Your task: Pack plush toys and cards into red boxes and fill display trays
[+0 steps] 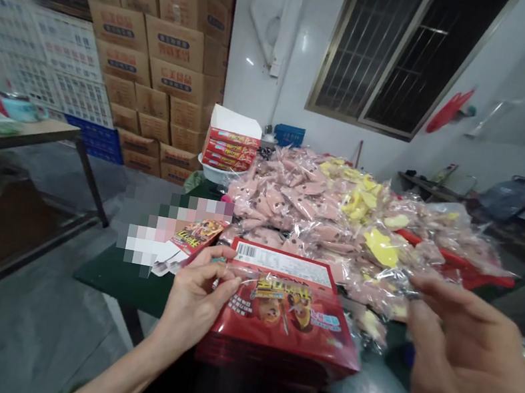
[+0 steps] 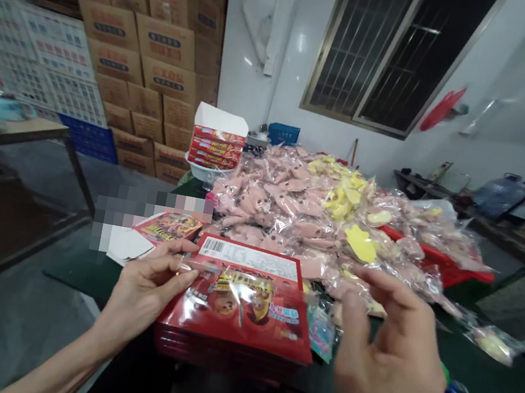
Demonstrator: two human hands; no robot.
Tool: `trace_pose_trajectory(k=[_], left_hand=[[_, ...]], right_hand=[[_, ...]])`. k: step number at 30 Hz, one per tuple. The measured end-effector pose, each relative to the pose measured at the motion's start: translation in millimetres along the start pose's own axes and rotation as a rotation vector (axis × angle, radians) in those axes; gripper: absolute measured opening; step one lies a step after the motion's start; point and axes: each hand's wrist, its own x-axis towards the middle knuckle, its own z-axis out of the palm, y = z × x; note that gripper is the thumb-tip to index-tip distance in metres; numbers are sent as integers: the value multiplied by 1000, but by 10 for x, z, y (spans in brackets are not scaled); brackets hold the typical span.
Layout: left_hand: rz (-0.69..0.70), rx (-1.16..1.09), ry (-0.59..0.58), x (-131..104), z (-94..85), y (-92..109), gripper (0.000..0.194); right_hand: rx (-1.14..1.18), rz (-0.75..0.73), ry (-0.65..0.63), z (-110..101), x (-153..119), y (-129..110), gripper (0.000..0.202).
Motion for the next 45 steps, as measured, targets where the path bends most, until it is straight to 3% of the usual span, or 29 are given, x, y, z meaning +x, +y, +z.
trace_pose_trajectory(k=[3,5,8,11,14,19,21,25,28,34,45], left_hand=[[-1,-21,26,-7,5,10,11],[-2,-38,29,-16,3,25,10],[-5,-64,31,-32,10,35,11],[-45,-85,48,-16,28,19,13],[-133,-172,82,45,17,13,15],[-260,-347,231,65,-149,192,15],[-370,-378,121,23,-231,310,20],[-773,-520,-240,-14,-315,454,33],[-905,-578,-308,44,-309,470,36],[-970,-615,-301,142,-255,455,24],[-898,-681,-330,60,-276,391,8]], right_hand=[[-52,-412,-334,304,27,-412,39],[-3,-501,-652,616,34,-477,35],[106,-335,-1080,1012,64,-355,11],[309,-127,-1270,1174,91,-225,9],[406,-179,-1197,1168,48,-171,13],[181,-641,-862,1114,-145,-89,20],[82,-808,-732,1100,-197,-70,24],[5,-971,-571,1068,-220,-89,30],[-7,-1033,-534,1040,-211,-123,31],[-7,-1088,-494,1015,-210,-151,29],[-59,-1080,-507,995,-231,-141,29]])
